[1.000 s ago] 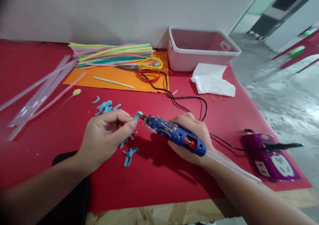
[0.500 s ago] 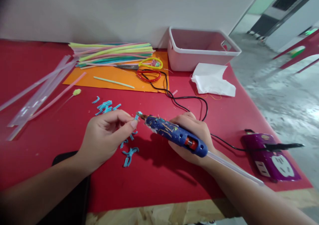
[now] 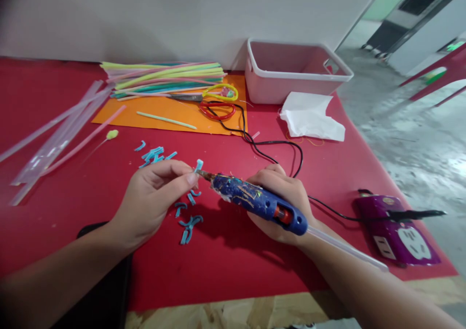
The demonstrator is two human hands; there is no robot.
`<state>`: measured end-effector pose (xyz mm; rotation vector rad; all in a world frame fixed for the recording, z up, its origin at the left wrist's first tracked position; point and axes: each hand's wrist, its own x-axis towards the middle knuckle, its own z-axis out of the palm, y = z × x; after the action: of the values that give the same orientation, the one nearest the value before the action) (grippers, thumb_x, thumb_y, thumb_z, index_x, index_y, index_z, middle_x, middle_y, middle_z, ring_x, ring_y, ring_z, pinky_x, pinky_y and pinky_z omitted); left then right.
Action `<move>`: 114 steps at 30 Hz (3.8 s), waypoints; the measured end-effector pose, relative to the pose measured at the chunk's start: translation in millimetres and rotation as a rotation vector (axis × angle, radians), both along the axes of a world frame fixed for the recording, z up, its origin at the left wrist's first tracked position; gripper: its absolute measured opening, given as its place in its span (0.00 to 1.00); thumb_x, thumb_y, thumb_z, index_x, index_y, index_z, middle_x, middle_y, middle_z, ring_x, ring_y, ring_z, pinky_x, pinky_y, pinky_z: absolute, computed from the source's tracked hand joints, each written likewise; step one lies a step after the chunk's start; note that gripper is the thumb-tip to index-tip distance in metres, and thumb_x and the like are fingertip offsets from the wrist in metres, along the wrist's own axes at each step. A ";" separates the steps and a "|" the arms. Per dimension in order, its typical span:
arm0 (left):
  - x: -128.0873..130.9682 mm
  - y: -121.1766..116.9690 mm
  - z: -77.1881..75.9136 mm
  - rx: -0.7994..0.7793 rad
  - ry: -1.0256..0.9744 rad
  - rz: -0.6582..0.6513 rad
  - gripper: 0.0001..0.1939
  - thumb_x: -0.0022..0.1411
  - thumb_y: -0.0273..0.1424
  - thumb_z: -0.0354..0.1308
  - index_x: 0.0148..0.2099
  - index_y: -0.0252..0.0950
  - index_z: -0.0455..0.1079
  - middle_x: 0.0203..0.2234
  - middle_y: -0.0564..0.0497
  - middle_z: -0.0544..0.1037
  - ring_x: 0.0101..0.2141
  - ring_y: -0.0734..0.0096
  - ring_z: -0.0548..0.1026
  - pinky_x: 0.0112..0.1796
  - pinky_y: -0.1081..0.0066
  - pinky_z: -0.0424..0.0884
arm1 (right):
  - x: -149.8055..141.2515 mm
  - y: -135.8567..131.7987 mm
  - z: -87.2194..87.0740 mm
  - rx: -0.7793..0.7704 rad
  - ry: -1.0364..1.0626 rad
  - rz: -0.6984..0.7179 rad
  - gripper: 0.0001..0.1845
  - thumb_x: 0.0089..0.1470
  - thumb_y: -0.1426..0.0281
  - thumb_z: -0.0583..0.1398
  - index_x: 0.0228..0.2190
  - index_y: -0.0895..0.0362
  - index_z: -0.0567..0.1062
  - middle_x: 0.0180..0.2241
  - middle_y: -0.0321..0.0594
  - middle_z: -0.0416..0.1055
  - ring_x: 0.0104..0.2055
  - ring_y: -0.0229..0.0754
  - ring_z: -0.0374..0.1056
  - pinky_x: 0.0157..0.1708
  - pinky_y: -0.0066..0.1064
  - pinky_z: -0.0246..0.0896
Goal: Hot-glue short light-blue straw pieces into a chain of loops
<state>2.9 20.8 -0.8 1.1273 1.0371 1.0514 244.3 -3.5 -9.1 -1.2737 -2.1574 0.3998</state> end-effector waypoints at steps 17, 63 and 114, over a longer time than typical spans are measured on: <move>2.8 0.7 3.8 0.002 0.017 -0.021 0.08 0.54 0.31 0.66 0.27 0.35 0.72 0.22 0.55 0.72 0.24 0.77 0.66 0.25 0.76 0.63 | -1.3 -0.5 0.2 0.011 -0.003 -0.068 0.08 0.49 0.74 0.62 0.31 0.49 0.71 0.27 0.34 0.74 0.27 0.41 0.70 0.25 0.32 0.62; 1.8 -5.1 -2.8 0.632 0.418 0.193 0.09 0.58 0.22 0.63 0.26 0.36 0.71 0.22 0.56 0.74 0.23 0.77 0.69 0.29 0.72 0.67 | -5.0 0.4 -1.9 0.171 0.053 0.071 0.08 0.53 0.72 0.61 0.36 0.52 0.69 0.27 0.35 0.72 0.28 0.39 0.66 0.36 0.38 0.64; 0.5 -6.2 -5.9 0.844 0.523 0.215 0.10 0.61 0.21 0.60 0.29 0.37 0.68 0.22 0.55 0.71 0.26 0.74 0.68 0.31 0.70 0.67 | -6.3 -0.8 4.1 0.151 0.097 0.063 0.10 0.52 0.73 0.62 0.36 0.50 0.69 0.27 0.34 0.72 0.26 0.40 0.66 0.32 0.38 0.65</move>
<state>3.5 14.6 -6.7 2.0880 1.1591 1.4699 238.0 -4.3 -5.0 -1.0839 -2.1067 0.3115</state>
